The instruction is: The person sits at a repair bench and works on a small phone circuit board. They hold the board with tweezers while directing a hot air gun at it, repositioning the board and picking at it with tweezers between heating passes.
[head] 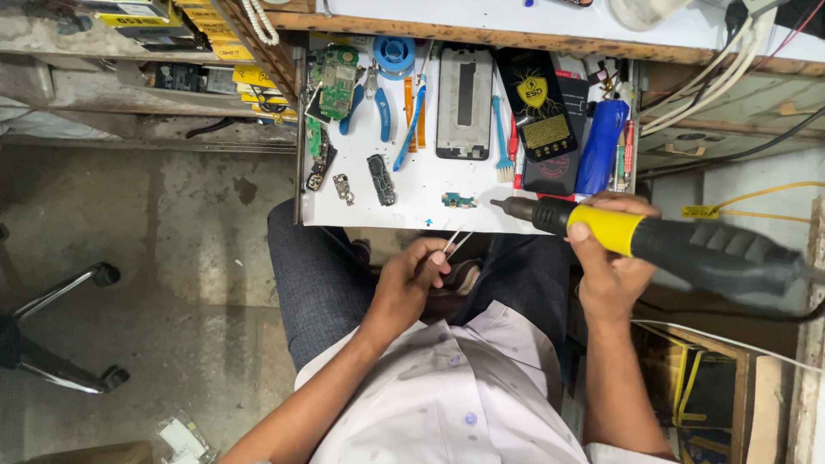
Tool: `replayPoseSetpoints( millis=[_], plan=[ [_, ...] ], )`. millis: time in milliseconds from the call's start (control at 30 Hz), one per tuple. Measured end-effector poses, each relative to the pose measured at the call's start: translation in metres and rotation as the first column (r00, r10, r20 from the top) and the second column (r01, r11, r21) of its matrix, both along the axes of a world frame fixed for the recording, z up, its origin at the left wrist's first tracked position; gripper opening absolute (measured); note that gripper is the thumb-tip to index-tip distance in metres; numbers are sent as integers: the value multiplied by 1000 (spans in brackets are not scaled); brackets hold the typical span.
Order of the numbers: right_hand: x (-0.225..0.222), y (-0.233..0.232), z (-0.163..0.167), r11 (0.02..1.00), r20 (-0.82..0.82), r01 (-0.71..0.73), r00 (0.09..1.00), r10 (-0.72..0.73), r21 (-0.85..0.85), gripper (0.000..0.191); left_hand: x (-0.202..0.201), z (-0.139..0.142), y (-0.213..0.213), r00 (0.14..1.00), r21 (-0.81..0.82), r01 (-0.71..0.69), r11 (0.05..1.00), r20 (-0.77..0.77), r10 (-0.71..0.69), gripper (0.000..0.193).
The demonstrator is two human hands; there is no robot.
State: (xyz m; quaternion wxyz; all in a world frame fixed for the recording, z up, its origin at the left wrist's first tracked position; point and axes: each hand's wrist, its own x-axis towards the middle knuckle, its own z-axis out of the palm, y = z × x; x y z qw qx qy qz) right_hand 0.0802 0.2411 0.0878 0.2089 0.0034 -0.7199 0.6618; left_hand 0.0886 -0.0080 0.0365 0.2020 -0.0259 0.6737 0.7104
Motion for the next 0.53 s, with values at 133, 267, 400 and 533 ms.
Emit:
replayPoseSetpoints(
  millis=[133,267,400,533],
  plan=[
    [-12,0,11,993,-14,-57,998,59,102,28,9,-17,1,1000,-48,-27,998,-15,26,33],
    [-23,-6,14,983,27,-80,997,76,166,30,6,-28,7,993,92,-67,993,106,57,31],
    [-25,-12,11,976,31,-97,995,93,195,29,7,-33,7,981,113,-56,992,191,34,28],
    [-24,-14,6,982,38,-96,995,91,165,30,8,-35,10,981,168,-37,985,193,4,28]
  ],
)
